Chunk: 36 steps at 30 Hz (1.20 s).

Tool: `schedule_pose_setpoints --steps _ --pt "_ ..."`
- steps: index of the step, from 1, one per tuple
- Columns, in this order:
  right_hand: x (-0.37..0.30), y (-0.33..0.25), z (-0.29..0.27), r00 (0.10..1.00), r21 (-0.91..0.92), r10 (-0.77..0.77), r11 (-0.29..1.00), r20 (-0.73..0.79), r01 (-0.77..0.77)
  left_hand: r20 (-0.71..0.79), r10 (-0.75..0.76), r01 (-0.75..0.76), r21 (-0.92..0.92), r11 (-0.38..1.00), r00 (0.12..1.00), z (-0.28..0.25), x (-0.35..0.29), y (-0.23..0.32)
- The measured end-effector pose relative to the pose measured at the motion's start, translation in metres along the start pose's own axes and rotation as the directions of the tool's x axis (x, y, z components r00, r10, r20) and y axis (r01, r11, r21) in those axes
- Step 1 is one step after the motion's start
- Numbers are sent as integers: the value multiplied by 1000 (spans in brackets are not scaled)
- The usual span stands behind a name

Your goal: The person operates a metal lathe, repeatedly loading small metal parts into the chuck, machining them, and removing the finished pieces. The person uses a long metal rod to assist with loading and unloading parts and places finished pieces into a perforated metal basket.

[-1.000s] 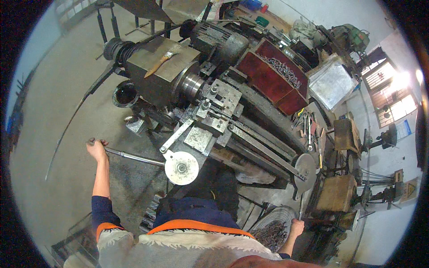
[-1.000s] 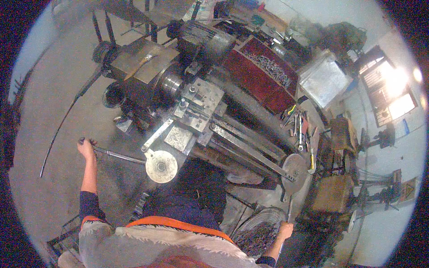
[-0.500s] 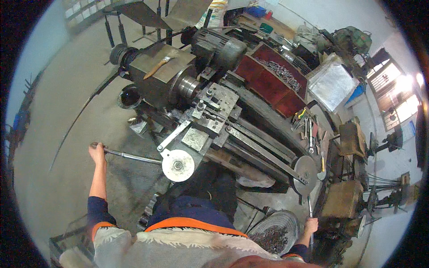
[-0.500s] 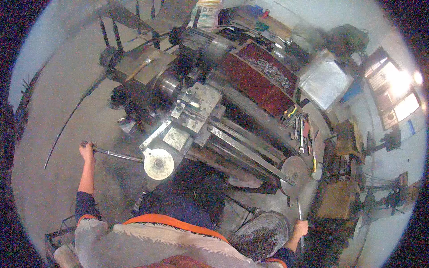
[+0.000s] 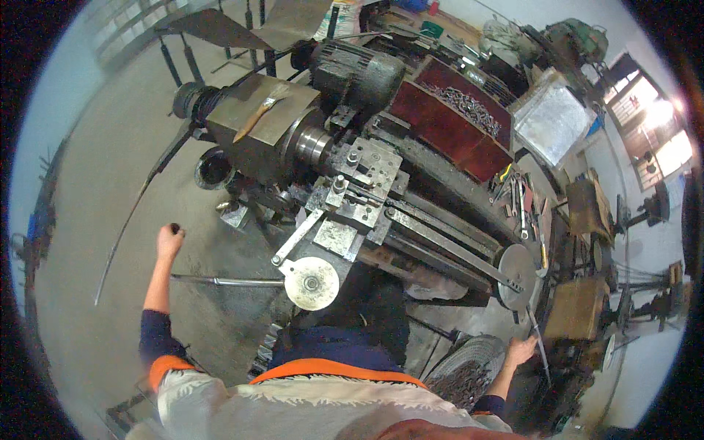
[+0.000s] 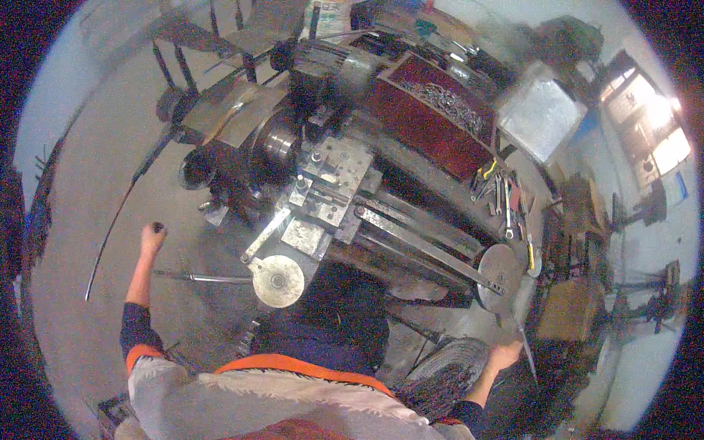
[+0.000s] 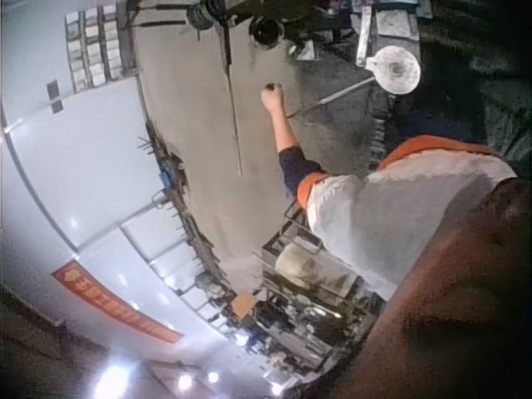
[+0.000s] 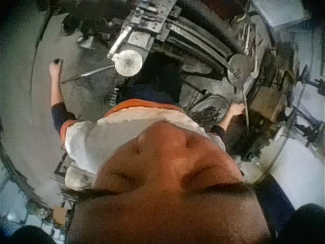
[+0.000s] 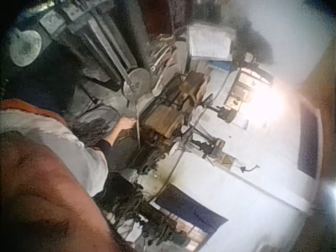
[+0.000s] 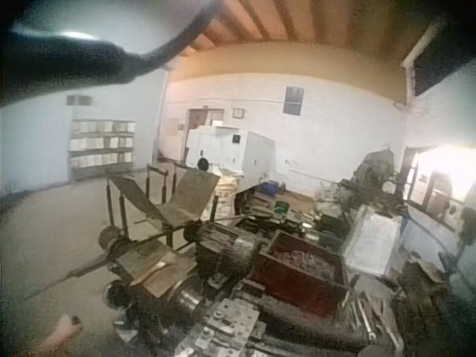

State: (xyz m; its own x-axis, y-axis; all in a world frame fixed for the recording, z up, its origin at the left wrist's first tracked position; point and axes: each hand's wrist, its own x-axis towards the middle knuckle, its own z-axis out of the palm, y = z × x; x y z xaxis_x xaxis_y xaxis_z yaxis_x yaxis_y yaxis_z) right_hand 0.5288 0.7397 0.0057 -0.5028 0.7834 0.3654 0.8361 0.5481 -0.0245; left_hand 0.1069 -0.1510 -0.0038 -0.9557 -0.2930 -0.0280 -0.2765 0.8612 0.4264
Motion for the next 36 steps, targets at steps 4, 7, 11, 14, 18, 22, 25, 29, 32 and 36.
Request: schedule_pose_setpoints --steps 4,7,11,14,18,22,25,29,32,36 --pt "-61 -27 15 978 40 88 995 187 -97 7 345 -329 326 886 938 67 44 50" --pt "-82 -55 -1 946 129 131 976 295 -175 227 339 -406 410 817 913 110 74 71" --pt "-88 -71 -23 917 147 174 960 359 -240 278 271 -368 404 838 922 143 78 85" --pt "-71 -92 -47 922 207 99 960 374 -187 113 -27 16 100 995 993 181 67 85" --pt "-51 -102 -50 971 315 -26 948 238 -52 201 118 -141 104 985 973 174 69 79" --pt "-6 -156 -98 966 416 -200 902 164 116 325 319 -431 377 820 890 141 72 73" --pt "39 -225 -115 934 458 -355 839 51 294 362 212 -335 320 886 908 131 71 80" --pt "67 -370 -152 781 684 -623 549 -49 480 482 286 -407 168 898 829 84 73 72" --pt "60 -474 -174 551 746 -797 206 -248 633 260 347 -367 30 930 901 -16 60 101" --pt "34 -597 -169 258 622 -915 11 -309 783 -337 298 -238 209 949 893 -133 52 45"
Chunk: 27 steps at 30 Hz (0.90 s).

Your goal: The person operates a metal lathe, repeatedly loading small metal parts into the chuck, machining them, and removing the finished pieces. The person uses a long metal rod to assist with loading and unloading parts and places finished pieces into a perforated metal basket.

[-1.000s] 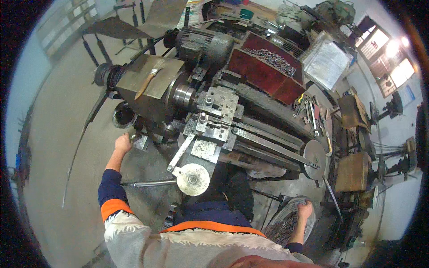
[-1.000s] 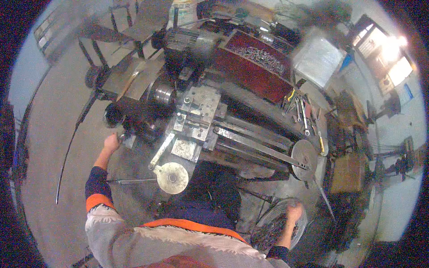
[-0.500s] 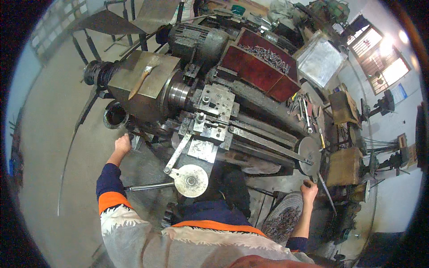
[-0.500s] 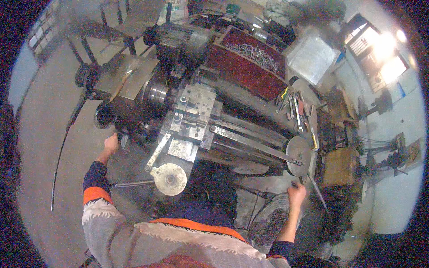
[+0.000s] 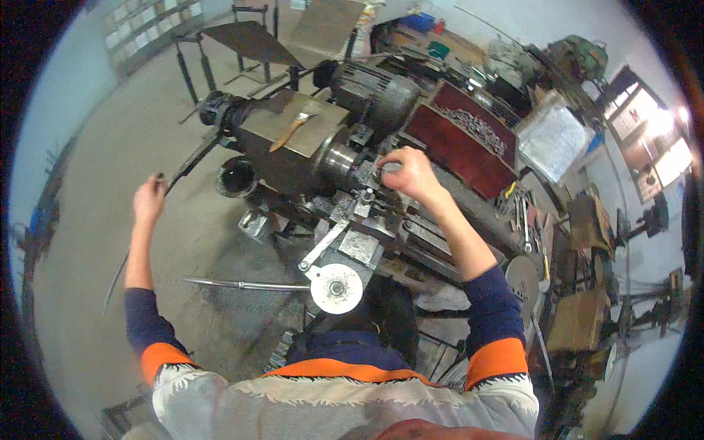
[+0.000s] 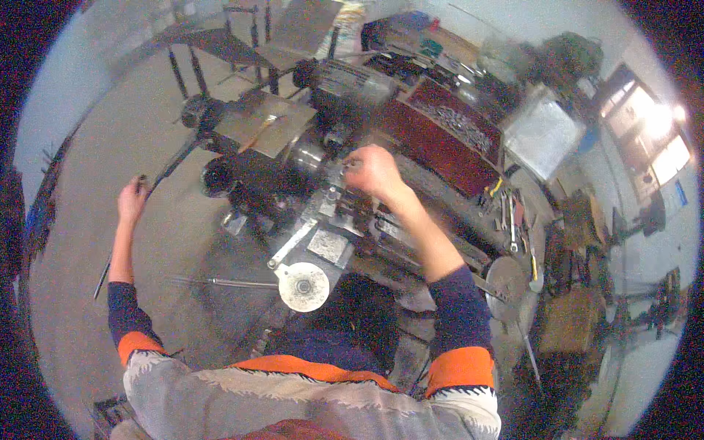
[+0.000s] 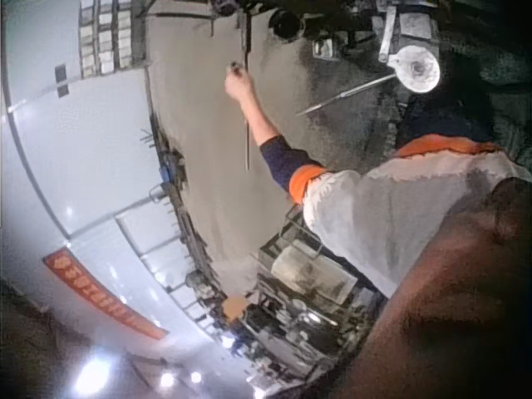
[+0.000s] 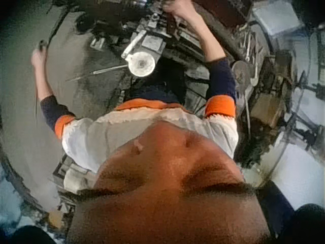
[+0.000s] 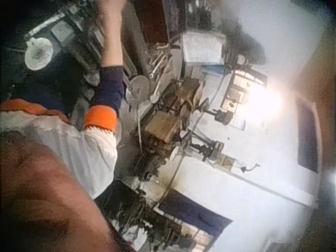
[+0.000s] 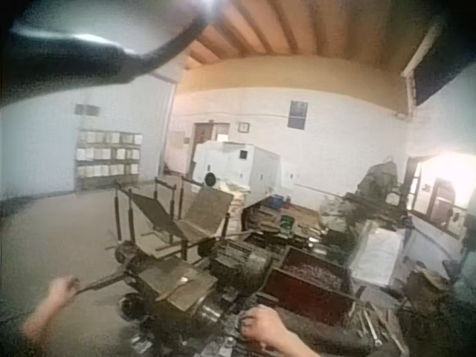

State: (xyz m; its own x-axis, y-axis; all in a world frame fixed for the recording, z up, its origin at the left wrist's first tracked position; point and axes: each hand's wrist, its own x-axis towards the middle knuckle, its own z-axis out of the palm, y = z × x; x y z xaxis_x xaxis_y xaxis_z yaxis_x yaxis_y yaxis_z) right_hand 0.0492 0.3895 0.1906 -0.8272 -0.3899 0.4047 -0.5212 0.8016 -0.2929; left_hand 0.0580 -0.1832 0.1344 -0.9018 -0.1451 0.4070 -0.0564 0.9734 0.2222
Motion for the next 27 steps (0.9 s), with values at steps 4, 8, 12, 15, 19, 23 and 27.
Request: schedule_pose_setpoints --steps 4,8,12,15,19,23,27 --pt "47 -27 45 915 61 186 973 357 -222 91 -226 173 395 902 970 -3 -70 -157" --pt "42 -10 61 920 -59 283 959 272 -278 58 -333 319 167 933 941 -25 -131 24" --pt "49 -19 60 928 -121 277 960 250 -254 66 -345 325 207 923 936 -23 -163 74" --pt "47 -34 38 894 -229 281 951 350 -209 208 -288 274 95 957 935 -33 -146 62" --pt "14 -40 5 998 121 -65 990 -22 67 117 -8 27 -166 986 993 -48 -102 121" --pt "-23 -86 -6 932 227 -285 914 -226 335 370 222 343 -927 153 902 -32 -66 245" --pt "-42 -101 2 899 128 -278 933 -339 337 415 540 540 -837 -88 732 1 -73 332"
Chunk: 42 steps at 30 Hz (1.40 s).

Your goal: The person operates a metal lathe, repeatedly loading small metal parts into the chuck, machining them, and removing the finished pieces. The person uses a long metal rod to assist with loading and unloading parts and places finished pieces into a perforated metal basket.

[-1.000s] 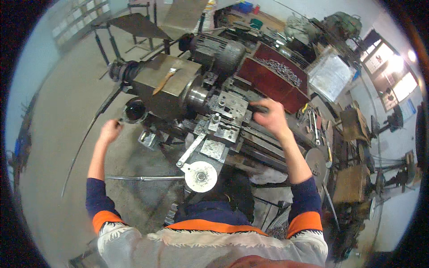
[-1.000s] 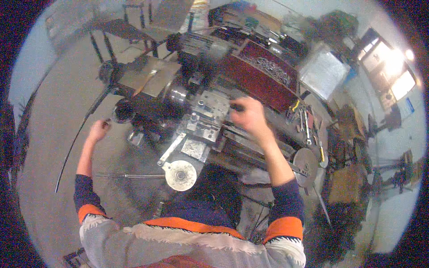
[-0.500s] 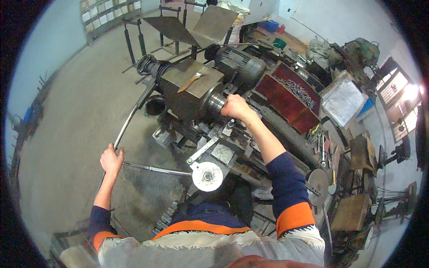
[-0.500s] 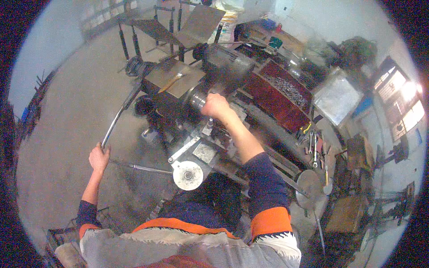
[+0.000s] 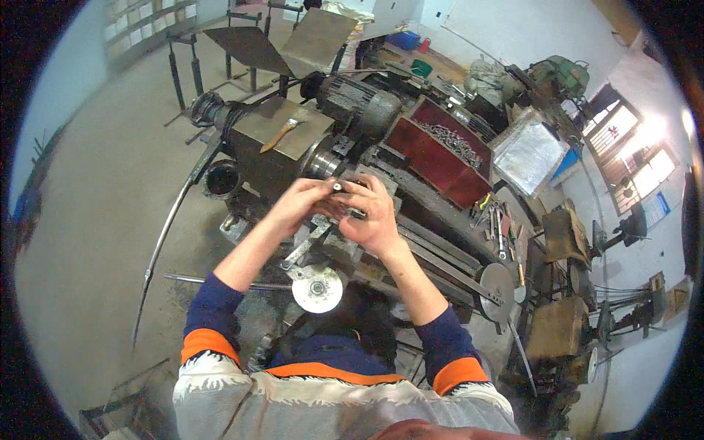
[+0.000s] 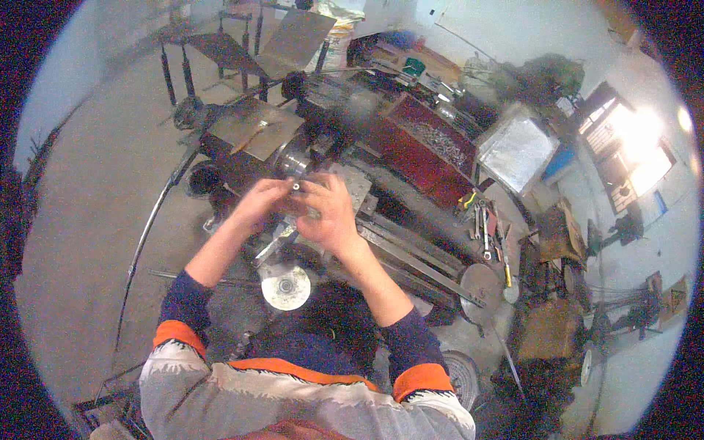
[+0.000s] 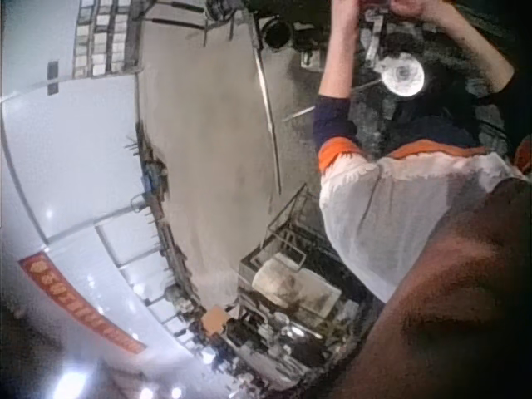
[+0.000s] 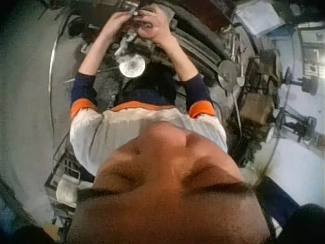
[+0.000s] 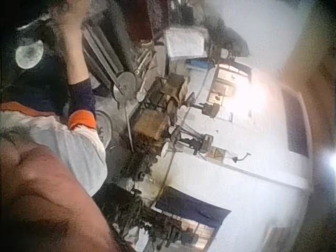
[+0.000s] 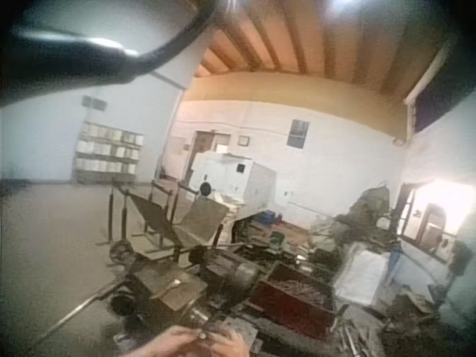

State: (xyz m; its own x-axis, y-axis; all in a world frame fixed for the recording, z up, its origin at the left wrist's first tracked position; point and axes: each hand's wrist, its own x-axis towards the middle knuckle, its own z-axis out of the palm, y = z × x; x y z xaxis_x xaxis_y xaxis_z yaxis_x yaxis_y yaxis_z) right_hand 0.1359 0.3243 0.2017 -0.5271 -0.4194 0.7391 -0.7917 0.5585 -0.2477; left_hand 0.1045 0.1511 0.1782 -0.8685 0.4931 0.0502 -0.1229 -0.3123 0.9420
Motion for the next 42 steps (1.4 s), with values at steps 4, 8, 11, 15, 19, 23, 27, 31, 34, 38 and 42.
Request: schedule_pose_setpoints --steps 4,8,11,15,19,23,27,31,34,38,42 --pt "-10 -9 -9 999 -97 49 994 -23 -51 51 33 -28 -90 996 998 19 10 -19" --pt "-19 -10 -10 991 -102 64 993 114 -52 84 55 -74 243 967 995 14 6 -9" --pt "-14 2 -3 971 -46 36 999 237 -26 118 -7 -50 474 879 993 -2 -2 -1" --pt "9 41 -2 957 -205 142 975 253 -91 194 137 -235 875 424 971 -46 -30 40" --pt "34 82 12 775 -433 519 829 360 -353 -135 302 157 986 -49 944 -121 -87 75" --pt "26 107 39 611 -340 649 759 452 -555 -370 344 451 871 -195 863 -181 -173 71" --pt "11 121 44 676 -86 560 797 479 -598 -662 93 668 740 -82 744 -200 -224 43" --pt "16 111 42 660 -149 576 796 482 -587 -668 241 696 717 -45 704 -211 -224 9" --pt "23 107 44 633 -219 589 795 501 -566 -613 312 662 745 -77 726 -217 -219 7" --pt "19 114 48 647 -266 582 808 492 -525 -618 281 675 709 -203 734 -235 -218 11" --pt "12 129 56 704 -260 535 844 467 -469 -712 405 819 490 -299 574 -326 -216 59"
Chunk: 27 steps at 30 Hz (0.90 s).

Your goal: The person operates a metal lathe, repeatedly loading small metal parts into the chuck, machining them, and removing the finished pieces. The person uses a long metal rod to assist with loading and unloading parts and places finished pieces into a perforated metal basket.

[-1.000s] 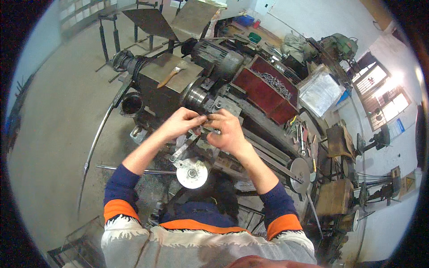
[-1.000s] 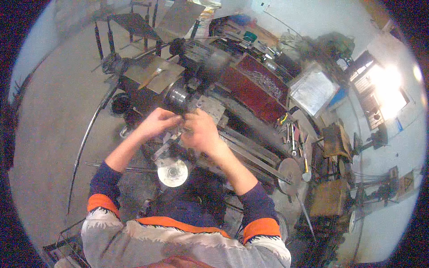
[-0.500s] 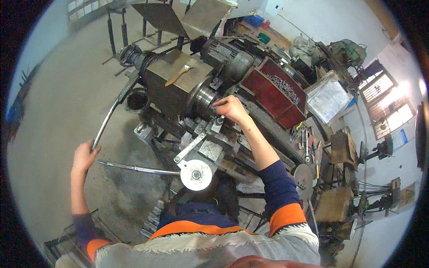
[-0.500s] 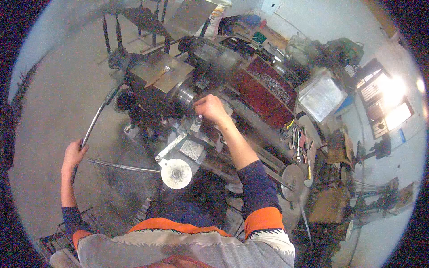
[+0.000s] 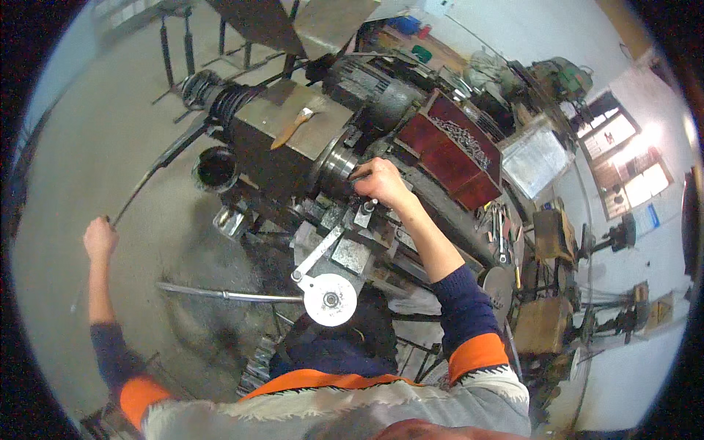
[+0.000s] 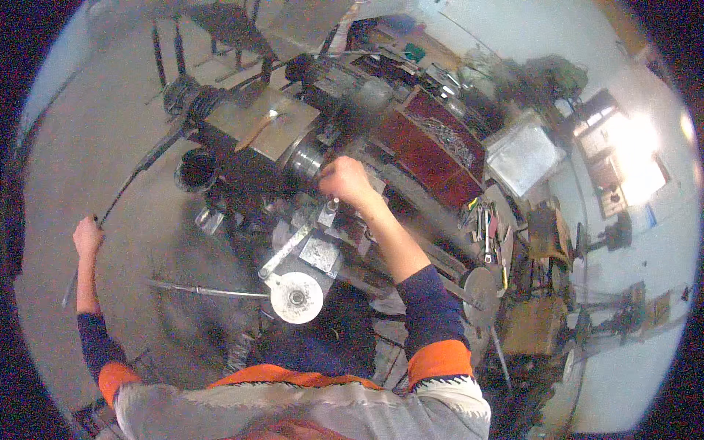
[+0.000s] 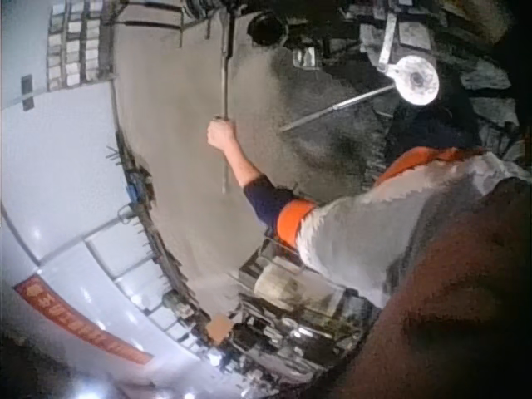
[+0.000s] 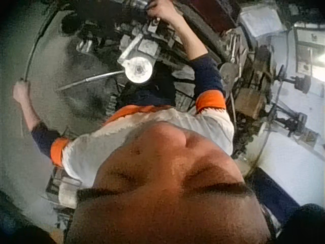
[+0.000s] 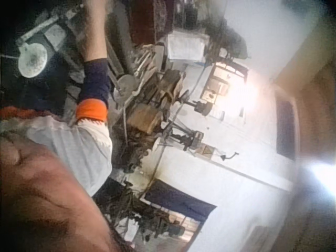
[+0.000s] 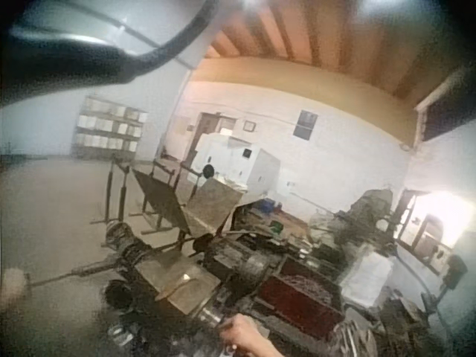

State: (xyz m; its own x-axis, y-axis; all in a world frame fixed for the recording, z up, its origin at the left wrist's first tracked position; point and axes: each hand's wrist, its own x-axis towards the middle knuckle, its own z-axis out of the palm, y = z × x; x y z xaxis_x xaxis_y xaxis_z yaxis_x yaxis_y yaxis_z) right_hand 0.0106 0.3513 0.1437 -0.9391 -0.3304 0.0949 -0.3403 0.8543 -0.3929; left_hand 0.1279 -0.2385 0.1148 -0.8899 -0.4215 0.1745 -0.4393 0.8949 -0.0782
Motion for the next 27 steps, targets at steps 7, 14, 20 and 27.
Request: schedule_pose_setpoints --steps 7,14,20,27 --pt "-7 -21 -17 1000 -87 -24 996 -10 23 144 -266 267 18 964 953 29 87 -16" --pt "-71 21 -58 945 1 -58 998 -322 61 -474 209 -385 -311 869 855 54 53 67" --pt "-201 58 -100 880 72 286 957 -379 -280 477 434 -146 -527 838 764 151 31 194" --pt "-378 112 -100 673 59 604 761 -426 -646 291 711 -748 21 664 640 186 31 233"
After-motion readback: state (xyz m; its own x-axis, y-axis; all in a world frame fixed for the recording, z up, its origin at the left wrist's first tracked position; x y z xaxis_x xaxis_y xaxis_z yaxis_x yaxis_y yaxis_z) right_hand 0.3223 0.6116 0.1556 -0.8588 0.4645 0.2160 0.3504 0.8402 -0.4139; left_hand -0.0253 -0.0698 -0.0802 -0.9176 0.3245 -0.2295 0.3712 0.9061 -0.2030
